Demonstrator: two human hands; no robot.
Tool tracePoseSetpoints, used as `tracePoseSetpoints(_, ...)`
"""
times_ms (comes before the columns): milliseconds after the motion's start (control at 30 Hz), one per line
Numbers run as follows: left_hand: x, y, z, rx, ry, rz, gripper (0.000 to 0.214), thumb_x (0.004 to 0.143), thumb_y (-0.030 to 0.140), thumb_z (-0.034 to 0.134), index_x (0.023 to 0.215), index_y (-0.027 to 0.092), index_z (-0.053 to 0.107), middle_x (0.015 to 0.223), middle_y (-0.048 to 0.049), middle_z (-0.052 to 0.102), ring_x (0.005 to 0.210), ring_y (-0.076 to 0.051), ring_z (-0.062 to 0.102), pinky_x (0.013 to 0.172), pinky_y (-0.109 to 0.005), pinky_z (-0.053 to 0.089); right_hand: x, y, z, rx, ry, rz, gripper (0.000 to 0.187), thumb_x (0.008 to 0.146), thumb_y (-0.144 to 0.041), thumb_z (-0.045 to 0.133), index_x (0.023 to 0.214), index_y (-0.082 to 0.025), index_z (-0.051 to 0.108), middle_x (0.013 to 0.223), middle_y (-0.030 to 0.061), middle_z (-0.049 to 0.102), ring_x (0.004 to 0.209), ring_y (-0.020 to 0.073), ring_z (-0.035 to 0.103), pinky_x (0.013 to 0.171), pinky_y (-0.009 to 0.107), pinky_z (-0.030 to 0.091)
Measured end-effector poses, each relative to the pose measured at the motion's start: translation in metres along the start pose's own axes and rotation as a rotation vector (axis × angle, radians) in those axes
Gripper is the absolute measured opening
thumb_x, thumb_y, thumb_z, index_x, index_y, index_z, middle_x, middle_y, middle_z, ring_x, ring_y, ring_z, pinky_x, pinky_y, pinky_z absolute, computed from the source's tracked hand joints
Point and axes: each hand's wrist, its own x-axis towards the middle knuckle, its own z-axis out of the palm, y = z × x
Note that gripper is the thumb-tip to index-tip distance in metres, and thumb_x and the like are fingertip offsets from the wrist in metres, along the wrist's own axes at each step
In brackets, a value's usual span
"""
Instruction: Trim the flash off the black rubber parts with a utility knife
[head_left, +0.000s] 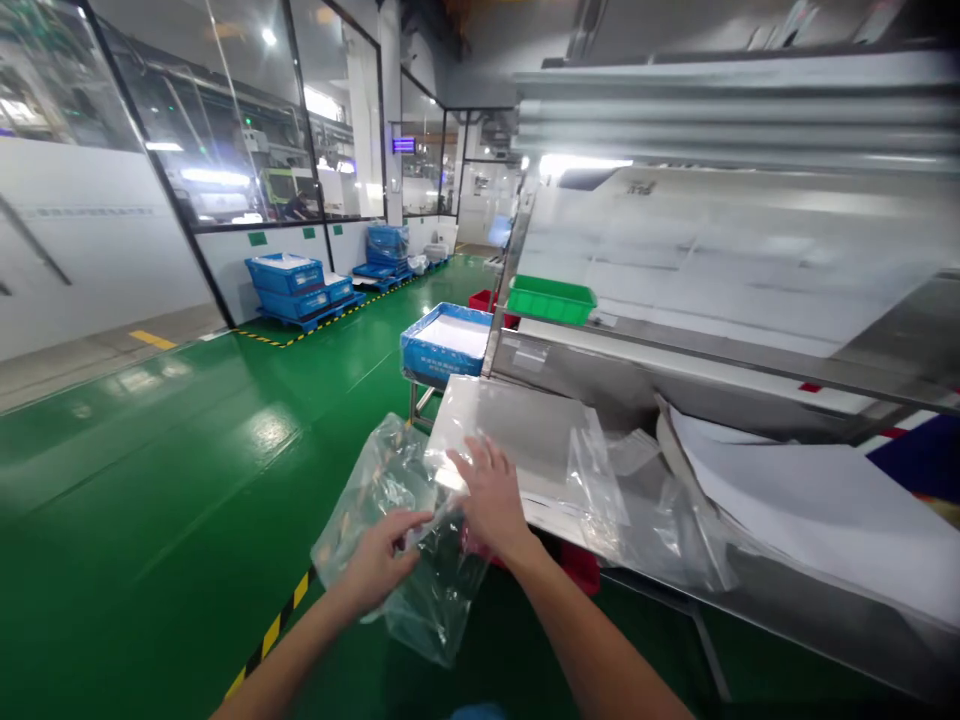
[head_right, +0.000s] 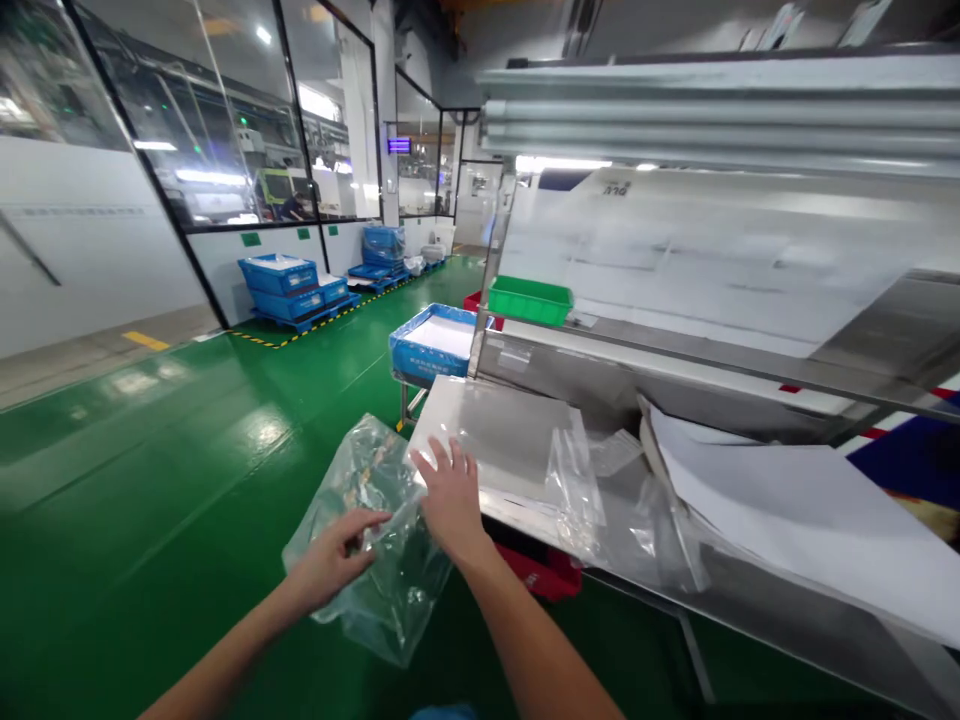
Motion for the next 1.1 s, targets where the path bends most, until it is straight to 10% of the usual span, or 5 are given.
tracePoseSetpoints(100,-0.022,-0.049,-0.058,0.48,0.122,0.062,0.056,0.078,0.009,0.046,0.128,0.03,0.059,0.127,-0.0062,0.056,0.115,-0.022,0.052,0.102,-0.033,0.038,0.014,-0.012,0.046,-0.029,-0.226,0.025,0.012,0.083,-0.02,0.057,0.078,-0.022,0.068,0.094,0.0073,0.069,0.097,0.0267,0.06,0.085,0.035,0.038)
tracePoseSetpoints(300,-0.086,-0.165,-0.161,0.736,0.374,-0.417,0.038,0.088,0.023,0.039,0.118,0.02,0.063,0.126,-0.0126,0.058,0.112,-0.03,0.056,0.094,-0.041,0.042,-0.014,-0.026,0.123,0.058,-0.255,0.114,0.031,0.096,-0.031,0.032,0.083,-0.02,0.059,0.079,0.0055,0.064,0.073,0.019,0.057,0.065,0.027,0.033)
tracePoseSetpoints(733,-0.139,-0.234,-0.149,0.582,0.177,-0.543,0.047,0.092,0.017,0.03,0.136,0.016,0.047,0.126,-0.0092,0.064,0.111,-0.018,0.062,0.093,-0.025,0.044,-0.093,-0.029,0.243,0.253,-0.305,0.421,0.056,0.071,-0.033,0.063,0.123,-0.016,0.052,0.117,0.0126,0.059,0.107,0.0272,0.058,0.091,0.031,0.045)
tracePoseSetpoints(900,-0.098,-0.197,-0.184,0.672,0.238,-0.499,0.035,0.085,0.016,0.043,0.114,0.014,0.062,0.114,-0.0129,0.069,0.099,-0.023,0.066,0.087,-0.031,0.047,-0.062,-0.032,0.218,0.208,-0.299,0.401,0.036,0.066,-0.008,0.057,0.1,-0.018,0.063,0.08,0.0033,0.066,0.075,0.021,0.063,0.071,0.028,0.046)
tracePoseSetpoints(1100,0.008,-0.062,-0.276,0.689,0.588,-0.135,0.044,0.093,0.043,0.036,0.129,0.027,0.055,0.135,-0.006,0.057,0.121,-0.026,0.052,0.099,-0.038,0.041,0.085,-0.045,0.067,0.125,0.095,0.26,0.017,0.087,-0.03,0.054,0.087,-0.021,0.068,0.096,0.0072,0.065,0.098,0.0247,0.057,0.09,0.036,0.04)
